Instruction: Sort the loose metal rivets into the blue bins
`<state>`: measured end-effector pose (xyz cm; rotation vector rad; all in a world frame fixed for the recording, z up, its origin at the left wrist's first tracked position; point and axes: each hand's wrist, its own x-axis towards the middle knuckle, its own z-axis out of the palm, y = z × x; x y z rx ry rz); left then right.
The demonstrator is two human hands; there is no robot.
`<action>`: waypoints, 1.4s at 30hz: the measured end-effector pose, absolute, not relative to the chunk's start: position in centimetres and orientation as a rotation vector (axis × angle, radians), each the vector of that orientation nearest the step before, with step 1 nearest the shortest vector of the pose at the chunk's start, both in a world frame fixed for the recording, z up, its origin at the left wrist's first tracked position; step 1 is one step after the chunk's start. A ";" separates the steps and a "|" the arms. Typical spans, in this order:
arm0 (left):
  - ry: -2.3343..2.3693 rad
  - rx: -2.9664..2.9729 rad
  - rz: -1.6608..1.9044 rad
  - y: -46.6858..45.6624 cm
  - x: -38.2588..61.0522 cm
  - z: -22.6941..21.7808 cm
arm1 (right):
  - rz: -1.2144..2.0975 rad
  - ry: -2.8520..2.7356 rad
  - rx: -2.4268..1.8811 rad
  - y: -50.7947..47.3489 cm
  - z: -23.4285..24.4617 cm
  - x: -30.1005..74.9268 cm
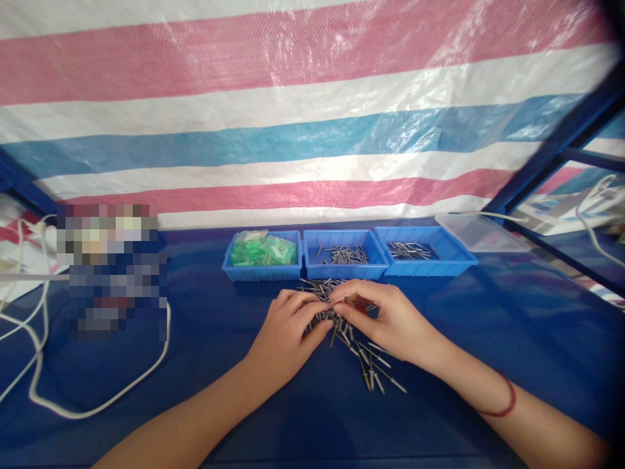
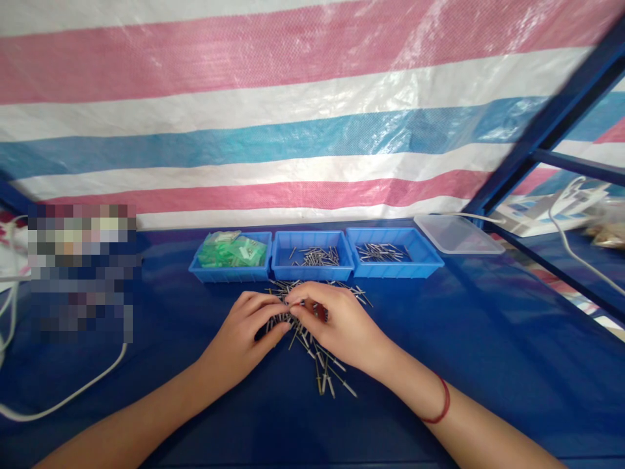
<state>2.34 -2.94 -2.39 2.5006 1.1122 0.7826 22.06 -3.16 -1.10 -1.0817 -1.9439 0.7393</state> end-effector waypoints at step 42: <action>1.148 2.246 0.955 -3.3 2.1 -1.2 | 0.639 -1.989 -0.985 -3.5 -0.4 22.0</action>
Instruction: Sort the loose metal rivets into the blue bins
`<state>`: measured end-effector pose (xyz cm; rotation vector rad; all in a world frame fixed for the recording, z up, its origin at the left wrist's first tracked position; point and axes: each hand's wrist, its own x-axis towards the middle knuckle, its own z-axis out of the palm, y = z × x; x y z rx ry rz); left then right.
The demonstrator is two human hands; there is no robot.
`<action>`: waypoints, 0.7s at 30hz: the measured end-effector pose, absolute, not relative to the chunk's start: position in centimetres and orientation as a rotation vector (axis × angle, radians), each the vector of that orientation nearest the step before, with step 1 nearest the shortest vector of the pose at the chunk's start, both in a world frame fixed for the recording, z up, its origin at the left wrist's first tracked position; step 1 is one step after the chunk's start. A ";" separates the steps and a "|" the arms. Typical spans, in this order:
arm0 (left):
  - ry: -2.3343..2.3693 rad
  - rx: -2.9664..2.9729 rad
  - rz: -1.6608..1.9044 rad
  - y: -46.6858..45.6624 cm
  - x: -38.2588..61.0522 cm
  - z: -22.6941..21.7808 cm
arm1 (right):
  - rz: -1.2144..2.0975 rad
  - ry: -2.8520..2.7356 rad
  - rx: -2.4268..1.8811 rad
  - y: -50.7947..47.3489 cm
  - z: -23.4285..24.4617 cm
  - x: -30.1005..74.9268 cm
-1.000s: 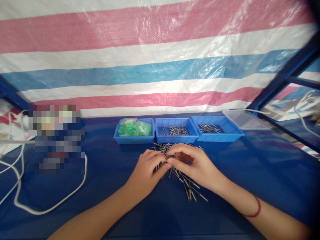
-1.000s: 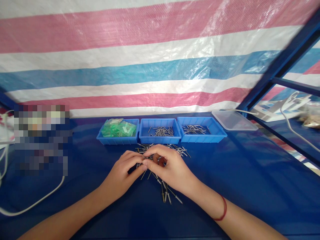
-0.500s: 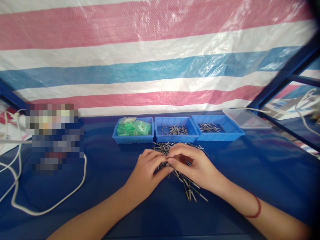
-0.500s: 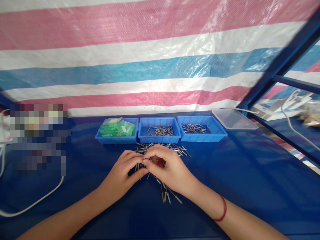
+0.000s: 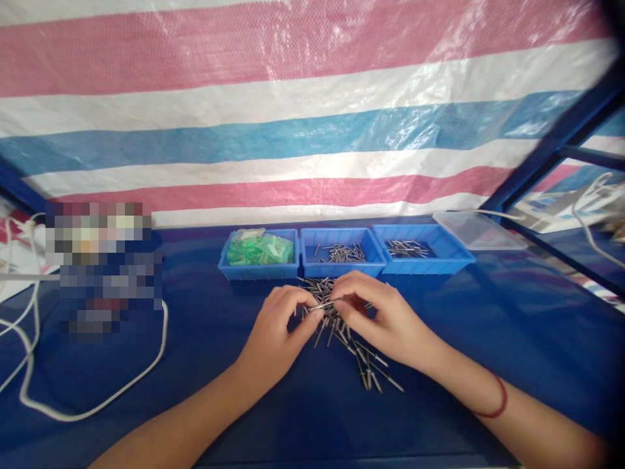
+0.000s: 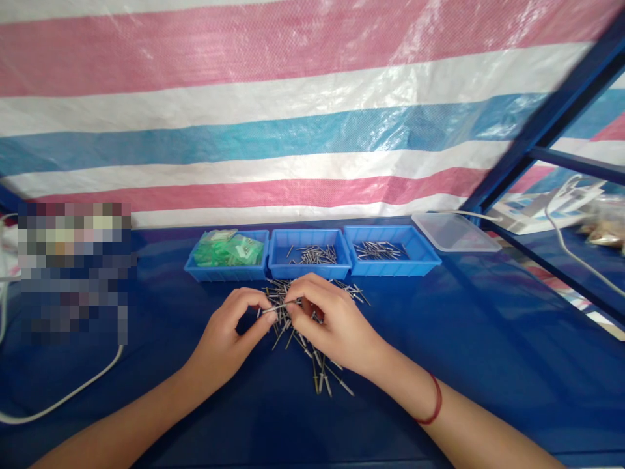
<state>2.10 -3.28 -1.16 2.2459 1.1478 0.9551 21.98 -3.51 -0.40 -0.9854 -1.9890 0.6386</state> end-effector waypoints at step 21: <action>1.104 2.752 0.462 -3.8 1.9 -2.2 | 0.049 -2.031 -1.316 -1.2 0.9 26.8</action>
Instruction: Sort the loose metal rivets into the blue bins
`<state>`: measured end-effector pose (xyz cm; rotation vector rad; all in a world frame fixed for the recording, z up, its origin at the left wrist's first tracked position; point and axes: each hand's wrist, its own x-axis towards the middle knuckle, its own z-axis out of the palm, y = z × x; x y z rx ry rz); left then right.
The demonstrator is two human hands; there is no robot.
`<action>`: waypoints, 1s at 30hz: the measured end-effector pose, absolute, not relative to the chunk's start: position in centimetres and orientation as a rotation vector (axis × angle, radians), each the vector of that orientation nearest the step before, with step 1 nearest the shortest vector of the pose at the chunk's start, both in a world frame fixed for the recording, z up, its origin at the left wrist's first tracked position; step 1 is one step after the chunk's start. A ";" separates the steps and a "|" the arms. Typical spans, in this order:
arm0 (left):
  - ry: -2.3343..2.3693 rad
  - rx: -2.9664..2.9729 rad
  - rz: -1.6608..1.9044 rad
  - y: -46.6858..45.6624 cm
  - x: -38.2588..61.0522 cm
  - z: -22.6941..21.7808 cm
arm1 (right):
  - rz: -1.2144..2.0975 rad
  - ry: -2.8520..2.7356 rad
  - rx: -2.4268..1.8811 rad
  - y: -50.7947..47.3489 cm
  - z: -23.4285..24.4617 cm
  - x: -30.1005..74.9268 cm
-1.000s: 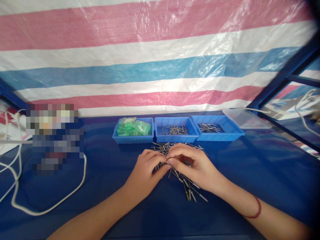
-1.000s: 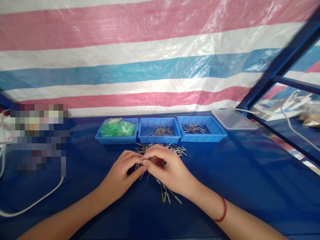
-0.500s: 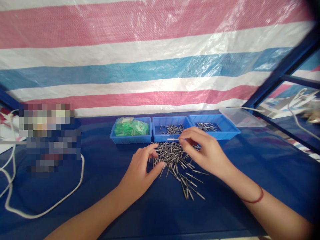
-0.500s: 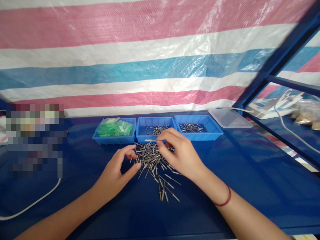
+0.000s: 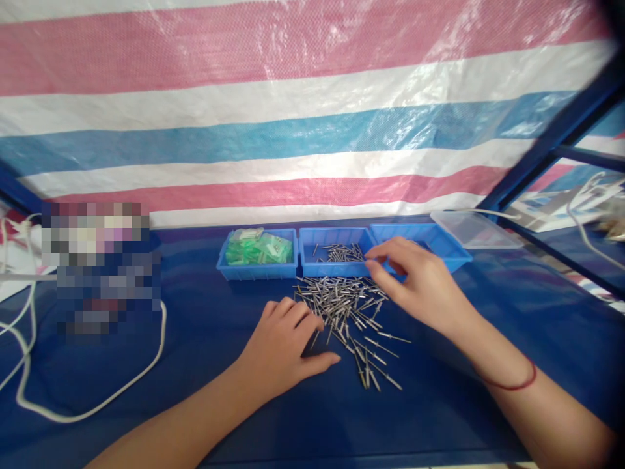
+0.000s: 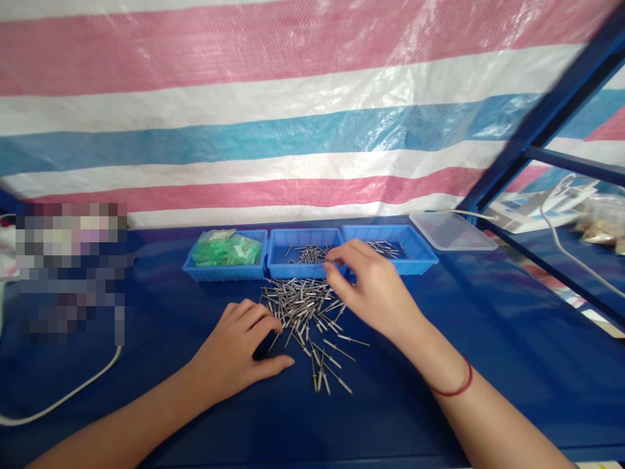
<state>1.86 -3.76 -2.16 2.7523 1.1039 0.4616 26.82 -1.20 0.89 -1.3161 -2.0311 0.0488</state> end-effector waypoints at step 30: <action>1.171 2.047 0.929 -3.2 1.6 -0.9 | 0.615 -2.028 -0.895 -4.0 -1.1 20.9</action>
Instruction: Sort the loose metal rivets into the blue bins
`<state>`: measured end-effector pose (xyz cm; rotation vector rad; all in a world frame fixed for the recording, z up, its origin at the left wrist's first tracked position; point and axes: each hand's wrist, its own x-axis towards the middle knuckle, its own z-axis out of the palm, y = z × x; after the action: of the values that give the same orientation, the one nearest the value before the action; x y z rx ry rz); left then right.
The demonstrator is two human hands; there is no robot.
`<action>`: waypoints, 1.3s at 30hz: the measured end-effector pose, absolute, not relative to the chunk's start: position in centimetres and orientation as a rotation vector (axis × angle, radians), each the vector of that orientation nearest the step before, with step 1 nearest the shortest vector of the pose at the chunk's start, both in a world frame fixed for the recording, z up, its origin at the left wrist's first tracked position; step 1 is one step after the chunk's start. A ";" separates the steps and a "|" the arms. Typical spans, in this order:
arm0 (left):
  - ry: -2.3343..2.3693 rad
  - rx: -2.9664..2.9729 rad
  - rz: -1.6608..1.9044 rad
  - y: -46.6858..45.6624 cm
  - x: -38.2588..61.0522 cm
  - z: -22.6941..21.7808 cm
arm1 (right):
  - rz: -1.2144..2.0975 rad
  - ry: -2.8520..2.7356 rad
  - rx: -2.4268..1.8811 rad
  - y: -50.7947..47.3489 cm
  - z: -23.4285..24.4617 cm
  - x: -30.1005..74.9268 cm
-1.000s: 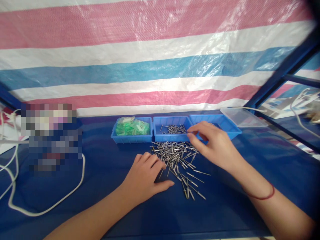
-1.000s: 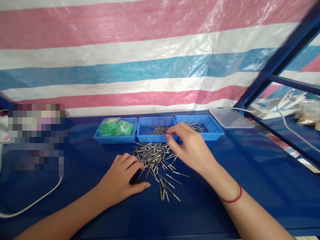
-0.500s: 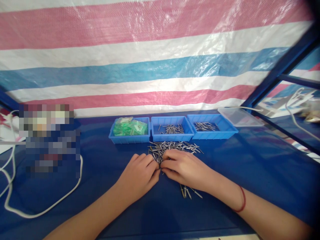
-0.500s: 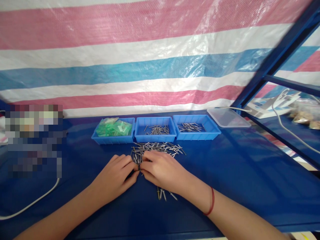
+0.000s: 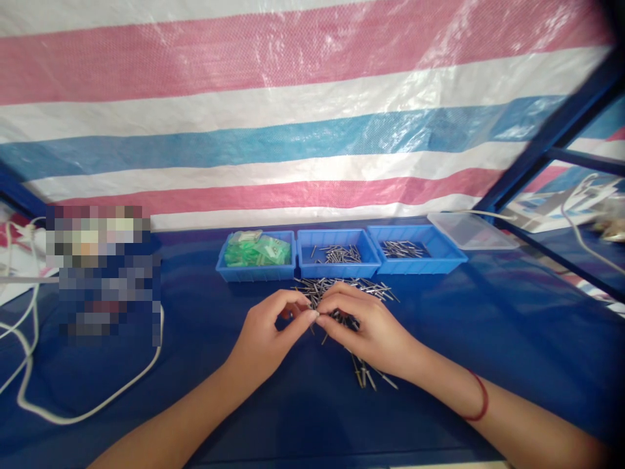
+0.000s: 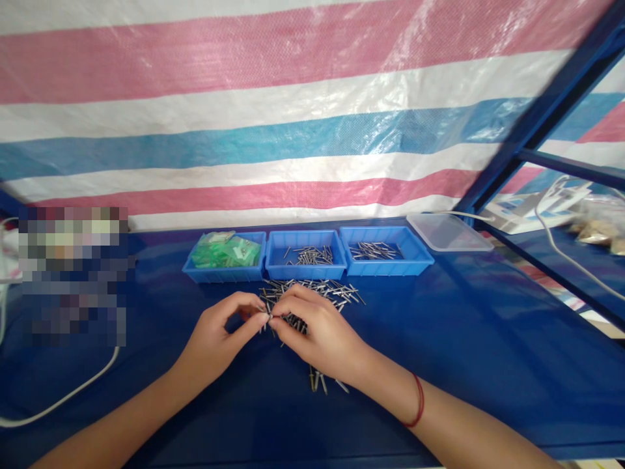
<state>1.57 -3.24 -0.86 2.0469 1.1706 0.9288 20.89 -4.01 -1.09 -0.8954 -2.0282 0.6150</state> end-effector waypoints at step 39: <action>1.340 2.102 0.795 -3.0 1.3 -1.4 | 0.258 -1.510 -1.323 -0.8 0.2 26.9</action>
<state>1.25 -3.03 -1.40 2.1023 1.3396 0.7949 26.93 -0.76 0.18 -1.3234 -1.5103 0.2576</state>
